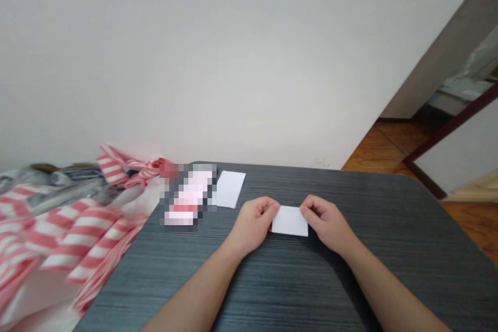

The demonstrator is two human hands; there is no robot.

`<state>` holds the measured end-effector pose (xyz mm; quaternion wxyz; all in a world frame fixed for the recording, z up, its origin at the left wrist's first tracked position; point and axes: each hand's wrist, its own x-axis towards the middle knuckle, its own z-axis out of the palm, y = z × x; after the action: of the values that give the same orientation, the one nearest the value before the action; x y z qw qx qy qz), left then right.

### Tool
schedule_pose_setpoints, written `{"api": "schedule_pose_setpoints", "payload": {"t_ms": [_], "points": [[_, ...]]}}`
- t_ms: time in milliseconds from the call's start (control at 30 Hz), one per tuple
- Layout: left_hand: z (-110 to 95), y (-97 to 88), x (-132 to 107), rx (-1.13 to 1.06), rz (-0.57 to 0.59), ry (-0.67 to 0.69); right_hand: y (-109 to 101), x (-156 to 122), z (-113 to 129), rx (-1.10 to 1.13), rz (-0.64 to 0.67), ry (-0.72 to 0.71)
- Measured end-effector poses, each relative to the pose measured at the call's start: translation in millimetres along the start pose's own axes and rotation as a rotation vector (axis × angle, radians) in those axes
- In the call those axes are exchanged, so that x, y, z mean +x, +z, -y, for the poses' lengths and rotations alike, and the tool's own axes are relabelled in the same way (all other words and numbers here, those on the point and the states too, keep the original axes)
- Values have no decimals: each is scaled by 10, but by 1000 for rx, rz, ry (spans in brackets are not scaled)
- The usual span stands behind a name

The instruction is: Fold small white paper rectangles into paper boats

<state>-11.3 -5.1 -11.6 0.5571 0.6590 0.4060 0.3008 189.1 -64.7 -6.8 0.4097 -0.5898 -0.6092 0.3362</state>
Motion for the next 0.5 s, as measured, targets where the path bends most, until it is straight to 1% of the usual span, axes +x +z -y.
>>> {"api": "schedule_pose_setpoints", "payload": {"t_ms": [133,233,300,367,467,500], "points": [[-49,-14,-16,80,28,25,11,6,22,-5,34,-36],[-110,-21,-27,145,46,56,24,11,67,-57,61,-67],[-129,-17,-28,149,49,74,33,11,90,-91,78,-81],[-118,-6,-23,86,55,62,41,9,97,-90,62,-67],[-66,16,-8,-98,82,-20,52,6,72,-14,-14,11],[-47,23,-3,-127,92,-34,55,6,59,13,-41,38]]}}
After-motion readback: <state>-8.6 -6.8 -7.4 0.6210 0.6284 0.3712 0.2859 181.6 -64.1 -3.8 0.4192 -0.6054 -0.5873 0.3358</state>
